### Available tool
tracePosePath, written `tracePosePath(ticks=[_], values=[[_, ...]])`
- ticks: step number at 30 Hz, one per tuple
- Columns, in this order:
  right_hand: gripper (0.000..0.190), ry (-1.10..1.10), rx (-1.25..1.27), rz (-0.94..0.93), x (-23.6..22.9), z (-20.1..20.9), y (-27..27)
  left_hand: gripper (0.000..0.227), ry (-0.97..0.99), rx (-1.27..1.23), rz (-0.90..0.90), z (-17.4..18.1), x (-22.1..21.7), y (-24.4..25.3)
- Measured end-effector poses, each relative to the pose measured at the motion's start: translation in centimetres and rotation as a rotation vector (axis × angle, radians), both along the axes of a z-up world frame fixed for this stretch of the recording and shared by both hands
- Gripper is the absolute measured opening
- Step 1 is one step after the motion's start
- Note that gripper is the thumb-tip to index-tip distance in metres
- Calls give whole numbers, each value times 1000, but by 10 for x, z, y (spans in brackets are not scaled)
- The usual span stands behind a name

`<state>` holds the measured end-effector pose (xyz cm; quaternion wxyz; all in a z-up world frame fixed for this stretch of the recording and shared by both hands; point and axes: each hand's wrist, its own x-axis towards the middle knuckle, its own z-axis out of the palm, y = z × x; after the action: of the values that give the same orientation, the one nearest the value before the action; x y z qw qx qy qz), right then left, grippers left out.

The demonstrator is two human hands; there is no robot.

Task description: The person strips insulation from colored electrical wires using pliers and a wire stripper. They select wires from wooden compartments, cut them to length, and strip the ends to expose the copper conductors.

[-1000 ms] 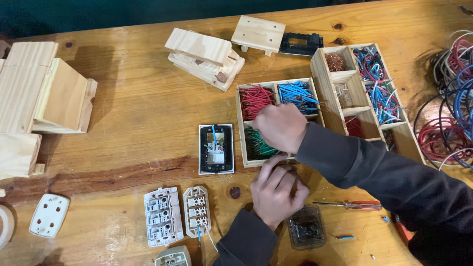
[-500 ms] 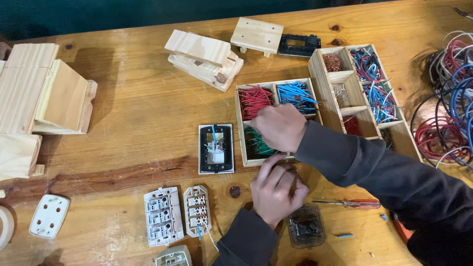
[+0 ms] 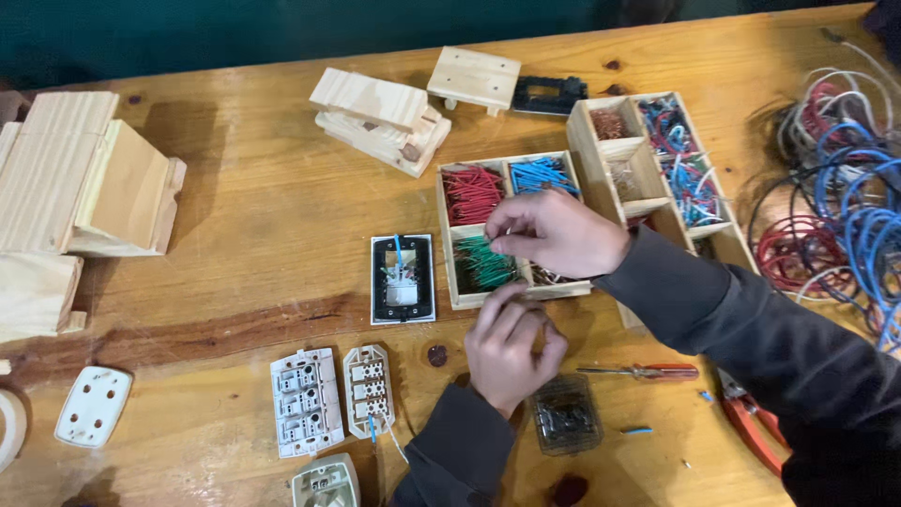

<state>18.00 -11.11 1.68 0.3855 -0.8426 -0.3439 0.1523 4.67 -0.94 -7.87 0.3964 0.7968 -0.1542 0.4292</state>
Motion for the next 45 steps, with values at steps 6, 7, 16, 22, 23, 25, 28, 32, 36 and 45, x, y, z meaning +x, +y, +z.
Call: tracePosePath(ticks=[6,7,16,22,23,25,28,32,36,45], values=[[16,114,168,-30,-18,18,-14,5,-24,-144,-57,5,1,-1],[16,101,174,-34,-22,21,-17,5,-35,-138,-63,2,1,0],[18,257,270,-75,-61,21,-61,27,210,-554,-158,21,-11,-4],[20,216,292,-86,-84,27,-75,17,349,-628,-271,18,-14,-10],[25,188,306,-70,-88,31,-76,14,385,-684,-325,18,-14,-12],[29,158,318,-58,-94,33,-79,12,422,-741,-383,19,-14,-15],[40,133,308,-55,-100,37,-79,11,400,-779,-446,24,-17,-17],[43,33,263,-70,-104,45,-79,8,355,-671,-357,39,-18,-15],[45,-52,280,-155,-95,23,-78,6,214,-166,62,27,-8,5],[46,-141,167,-197,-54,-8,-65,29,111,397,395,-12,-16,2]])
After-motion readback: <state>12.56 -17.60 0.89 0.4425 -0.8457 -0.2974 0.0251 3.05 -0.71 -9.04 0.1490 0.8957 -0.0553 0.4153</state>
